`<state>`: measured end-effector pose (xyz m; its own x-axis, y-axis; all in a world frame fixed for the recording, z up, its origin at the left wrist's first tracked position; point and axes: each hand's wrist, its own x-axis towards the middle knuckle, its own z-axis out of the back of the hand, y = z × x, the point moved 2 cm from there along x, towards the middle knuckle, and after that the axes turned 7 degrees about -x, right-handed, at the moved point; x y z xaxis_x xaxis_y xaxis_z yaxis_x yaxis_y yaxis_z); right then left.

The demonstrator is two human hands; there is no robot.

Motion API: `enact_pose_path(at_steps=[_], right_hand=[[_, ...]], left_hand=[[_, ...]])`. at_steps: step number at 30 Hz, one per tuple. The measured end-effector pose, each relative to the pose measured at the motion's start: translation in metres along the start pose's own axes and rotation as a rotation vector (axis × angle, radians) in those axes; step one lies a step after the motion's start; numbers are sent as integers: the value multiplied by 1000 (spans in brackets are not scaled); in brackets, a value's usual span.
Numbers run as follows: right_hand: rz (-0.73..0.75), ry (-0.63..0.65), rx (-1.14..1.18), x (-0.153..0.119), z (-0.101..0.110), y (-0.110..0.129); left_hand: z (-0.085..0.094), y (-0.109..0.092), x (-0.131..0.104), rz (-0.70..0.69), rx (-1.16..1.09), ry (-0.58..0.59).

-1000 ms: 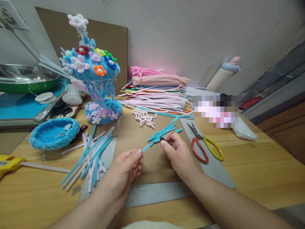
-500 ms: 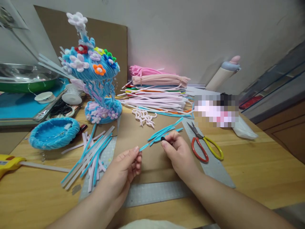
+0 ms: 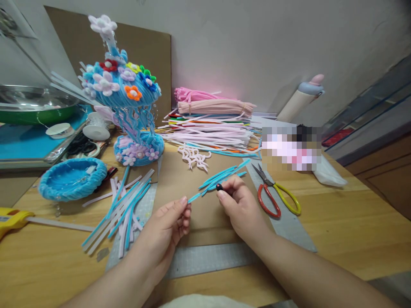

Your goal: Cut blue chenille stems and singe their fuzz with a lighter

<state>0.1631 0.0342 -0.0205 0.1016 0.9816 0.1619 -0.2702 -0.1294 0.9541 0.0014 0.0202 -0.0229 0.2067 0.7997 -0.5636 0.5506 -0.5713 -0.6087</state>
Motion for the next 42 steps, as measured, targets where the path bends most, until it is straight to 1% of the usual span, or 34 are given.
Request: enact_pose_path(at_steps=[6,12,20,27,34,42], right_hand=[[5,-25,-1,-1,0,1],[-69,-5,98,0,1,2],[-99,-4,117,0,3,4],[-95,-7,124,-1,3,3],[-67,-54,193,3,6,2],[-49,-62,202,4,8,3]], left_hand=[[0,-1,1,-6,-4,12],[0,0,1,-4,-8,13],[-1,-1,0,-7,-10,14],[0,-1,1,-2,-15,19],[1,0,0,-4,-12,1],[1,-1,1,-8,-22,4]])
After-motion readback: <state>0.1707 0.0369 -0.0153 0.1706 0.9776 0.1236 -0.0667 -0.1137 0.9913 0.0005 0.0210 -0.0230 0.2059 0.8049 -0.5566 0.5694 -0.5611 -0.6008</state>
